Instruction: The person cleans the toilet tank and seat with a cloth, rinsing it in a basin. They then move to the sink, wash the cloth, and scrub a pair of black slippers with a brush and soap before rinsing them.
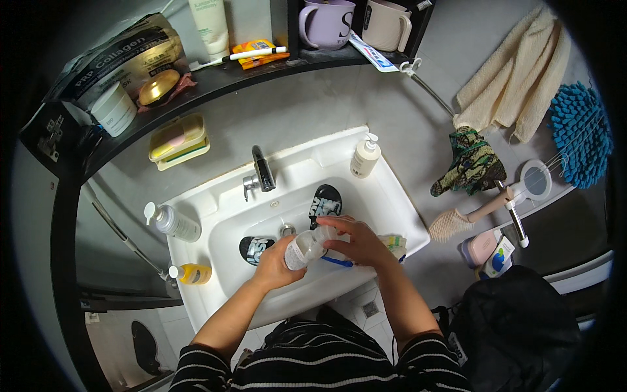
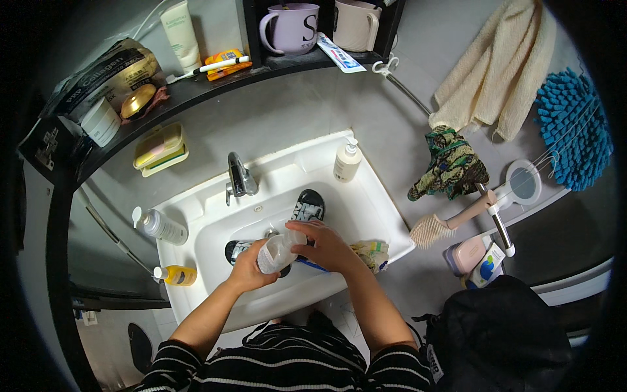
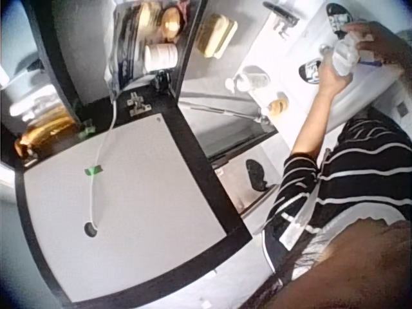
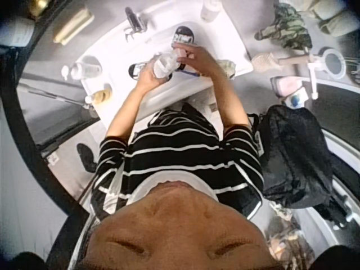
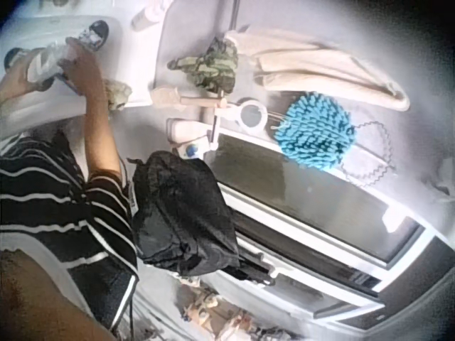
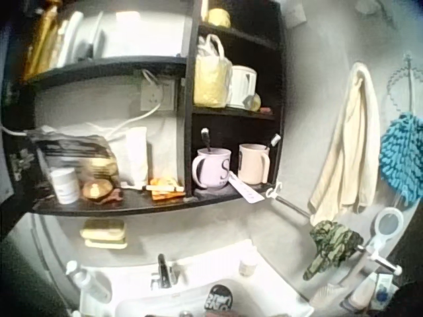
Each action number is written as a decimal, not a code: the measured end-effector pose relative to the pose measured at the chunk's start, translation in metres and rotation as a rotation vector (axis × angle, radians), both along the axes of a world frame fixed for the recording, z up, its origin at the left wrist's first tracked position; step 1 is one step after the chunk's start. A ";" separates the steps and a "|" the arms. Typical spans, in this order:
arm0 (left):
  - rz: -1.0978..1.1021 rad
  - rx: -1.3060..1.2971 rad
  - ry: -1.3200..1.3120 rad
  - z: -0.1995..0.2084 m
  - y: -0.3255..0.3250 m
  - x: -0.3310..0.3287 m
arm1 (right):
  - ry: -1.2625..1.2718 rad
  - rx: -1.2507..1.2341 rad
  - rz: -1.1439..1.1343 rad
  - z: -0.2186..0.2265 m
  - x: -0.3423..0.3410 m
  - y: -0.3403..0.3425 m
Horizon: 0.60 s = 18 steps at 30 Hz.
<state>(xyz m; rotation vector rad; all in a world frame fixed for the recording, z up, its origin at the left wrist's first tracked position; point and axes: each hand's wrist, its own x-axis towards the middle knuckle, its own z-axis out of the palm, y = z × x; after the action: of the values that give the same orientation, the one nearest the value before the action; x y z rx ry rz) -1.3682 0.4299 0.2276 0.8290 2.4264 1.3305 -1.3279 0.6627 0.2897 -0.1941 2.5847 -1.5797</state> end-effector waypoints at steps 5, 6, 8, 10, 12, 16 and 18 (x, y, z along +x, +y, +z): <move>-0.184 0.015 0.031 0.008 -0.009 -0.013 | 0.075 0.130 0.063 0.017 0.005 -0.002; -0.208 0.013 -0.017 0.012 -0.010 -0.015 | 0.055 0.160 0.074 0.023 0.006 -0.003; -0.220 -0.008 -0.055 0.018 -0.009 -0.014 | -0.031 0.198 0.041 0.030 0.006 -0.004; -0.199 -0.045 -0.037 0.021 -0.004 -0.012 | -0.099 0.362 -0.046 0.029 0.005 -0.007; -0.164 -0.042 0.010 0.020 0.001 -0.012 | -0.150 0.650 -0.188 0.019 0.002 -0.016; -0.179 -0.027 -0.017 0.019 0.013 -0.016 | 0.084 0.260 -0.308 0.018 0.019 -0.005; -0.211 -0.017 -0.013 0.024 0.021 -0.017 | 0.250 -0.102 -0.168 0.012 0.026 0.011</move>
<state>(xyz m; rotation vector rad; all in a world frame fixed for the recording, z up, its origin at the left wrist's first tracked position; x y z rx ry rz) -1.3851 0.4514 0.2513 1.0354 2.2636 1.2303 -1.3021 0.6734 0.3019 -0.1996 2.7717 -1.8578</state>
